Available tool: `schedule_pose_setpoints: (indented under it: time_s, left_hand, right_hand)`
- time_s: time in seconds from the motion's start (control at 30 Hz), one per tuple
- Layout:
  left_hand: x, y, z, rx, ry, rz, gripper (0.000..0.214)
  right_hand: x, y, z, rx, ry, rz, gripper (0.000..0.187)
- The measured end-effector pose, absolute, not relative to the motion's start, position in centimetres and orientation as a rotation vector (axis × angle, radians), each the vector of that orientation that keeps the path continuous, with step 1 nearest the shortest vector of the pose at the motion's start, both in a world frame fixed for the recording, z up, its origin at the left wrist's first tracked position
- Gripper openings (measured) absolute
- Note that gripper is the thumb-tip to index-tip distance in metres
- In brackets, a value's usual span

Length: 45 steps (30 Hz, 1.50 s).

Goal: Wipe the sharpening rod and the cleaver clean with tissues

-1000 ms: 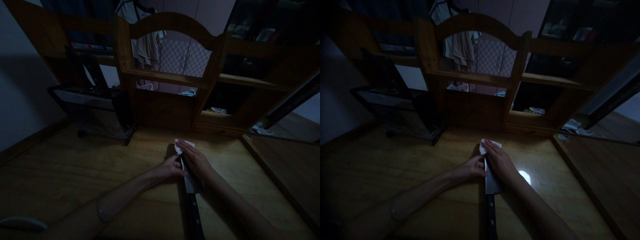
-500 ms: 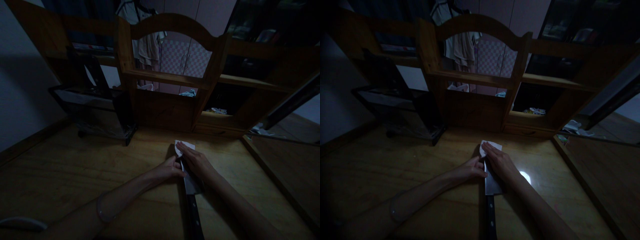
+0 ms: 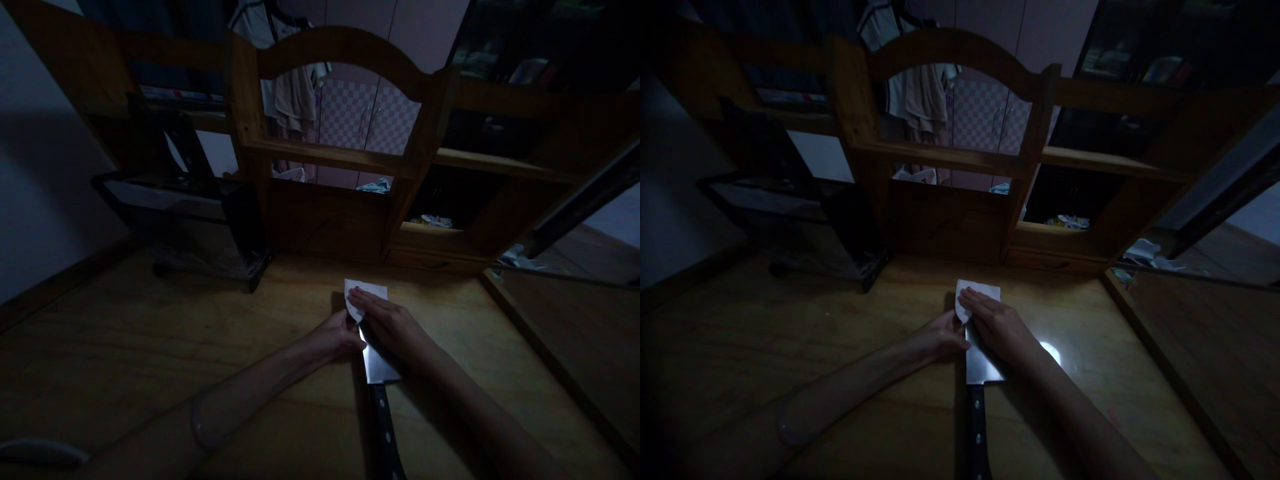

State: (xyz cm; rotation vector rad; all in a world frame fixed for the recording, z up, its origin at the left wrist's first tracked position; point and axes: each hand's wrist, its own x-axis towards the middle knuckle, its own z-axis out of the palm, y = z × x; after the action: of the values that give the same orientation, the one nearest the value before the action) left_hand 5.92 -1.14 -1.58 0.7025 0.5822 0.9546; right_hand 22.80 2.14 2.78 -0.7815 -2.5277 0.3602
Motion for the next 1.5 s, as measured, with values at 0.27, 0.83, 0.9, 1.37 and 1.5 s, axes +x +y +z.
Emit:
schedule_pose_setpoints:
  time_s: [0.27, 0.83, 0.9, 1.37, 1.5]
  left_hand:
    - [5.3, -1.6, -1.0, 0.725, 0.670, 0.900, 0.068]
    - [5.2, -2.0, 0.3, 0.721, 0.731, 0.911, 0.067]
    - [5.2, -2.1, 0.4, 0.724, 0.734, 0.915, 0.067]
    - [5.2, -1.7, -1.0, 0.748, 0.737, 0.924, 0.071]
    - [5.3, -1.6, -0.9, 0.740, 0.718, 0.916, 0.073]
  right_hand:
    - [23.7, 2.9, 2.6, -0.801, -2.510, 0.312, 0.049]
    - [25.8, 4.6, 1.5, -1.023, -2.369, 0.293, 0.047]
    - [25.8, 4.6, 1.4, -1.053, -2.358, 0.279, 0.047]
    - [25.1, 4.0, 1.7, -0.998, -2.467, 0.098, 0.049]
    - [24.5, 3.6, 1.6, -0.904, -2.464, 0.177, 0.052]
